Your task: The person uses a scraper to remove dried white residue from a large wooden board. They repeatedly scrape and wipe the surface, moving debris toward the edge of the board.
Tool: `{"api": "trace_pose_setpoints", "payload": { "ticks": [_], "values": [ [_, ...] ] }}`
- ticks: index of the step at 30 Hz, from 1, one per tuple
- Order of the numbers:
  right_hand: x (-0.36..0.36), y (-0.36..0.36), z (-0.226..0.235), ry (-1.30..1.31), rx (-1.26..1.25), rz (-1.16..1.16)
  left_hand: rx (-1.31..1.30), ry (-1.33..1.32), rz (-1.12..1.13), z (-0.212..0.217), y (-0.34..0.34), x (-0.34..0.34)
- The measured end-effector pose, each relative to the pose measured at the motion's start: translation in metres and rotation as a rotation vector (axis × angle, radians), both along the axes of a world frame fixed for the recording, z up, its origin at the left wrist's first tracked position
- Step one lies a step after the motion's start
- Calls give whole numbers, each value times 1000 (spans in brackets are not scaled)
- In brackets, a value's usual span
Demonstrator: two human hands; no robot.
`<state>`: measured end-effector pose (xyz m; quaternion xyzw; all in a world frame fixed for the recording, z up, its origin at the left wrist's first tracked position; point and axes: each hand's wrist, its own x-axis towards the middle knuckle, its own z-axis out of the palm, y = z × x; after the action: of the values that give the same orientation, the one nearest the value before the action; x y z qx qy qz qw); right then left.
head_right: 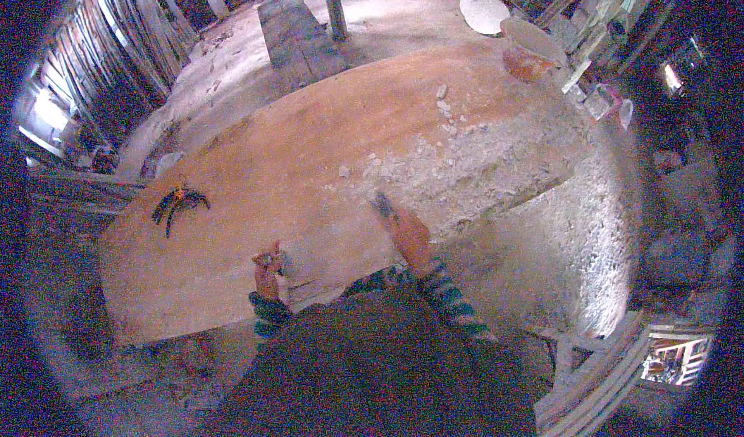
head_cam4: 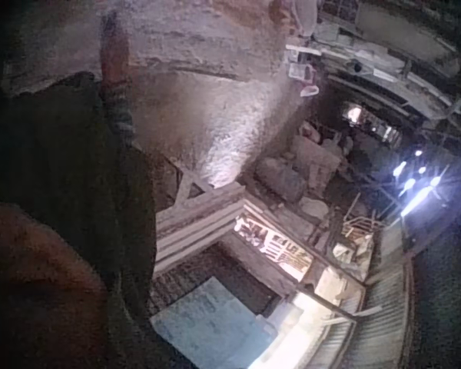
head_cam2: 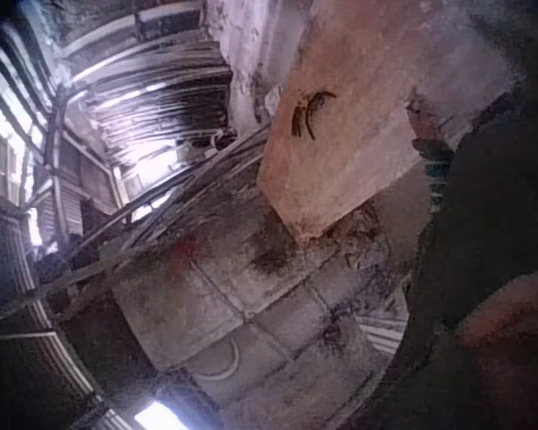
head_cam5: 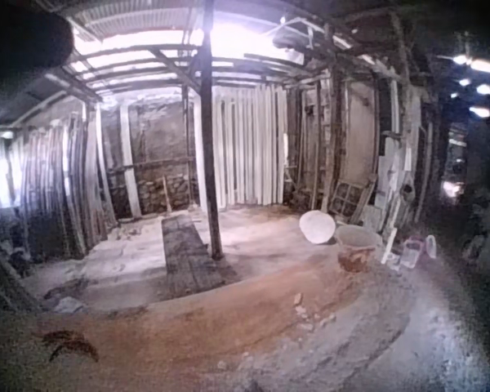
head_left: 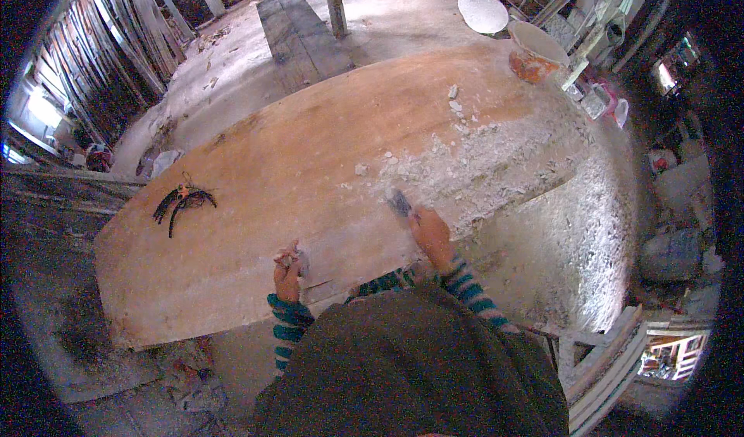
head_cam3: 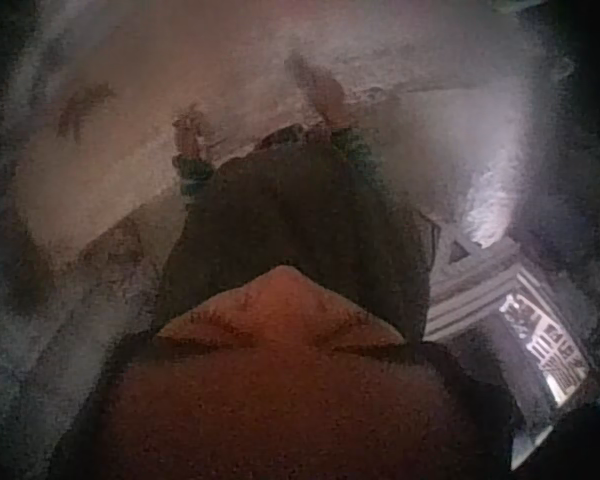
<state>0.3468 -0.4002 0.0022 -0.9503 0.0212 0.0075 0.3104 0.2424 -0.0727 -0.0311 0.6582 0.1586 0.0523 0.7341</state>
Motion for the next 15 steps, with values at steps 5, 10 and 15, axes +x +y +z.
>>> {"api": "trace_pose_setpoints", "payload": {
  "ticks": [5, 10, 15],
  "values": [
    [37, 1, -2, 17, -48, 79, -16, -31, 20, 33, 1, 1],
    [-29, -15, 17, 66, -25, 74, 119, -148, 0, 4, 4, -11],
    [3, 16, 4, 25, -8, 57, 12, 33, -4, 19, -25, -9]
  ]
}}
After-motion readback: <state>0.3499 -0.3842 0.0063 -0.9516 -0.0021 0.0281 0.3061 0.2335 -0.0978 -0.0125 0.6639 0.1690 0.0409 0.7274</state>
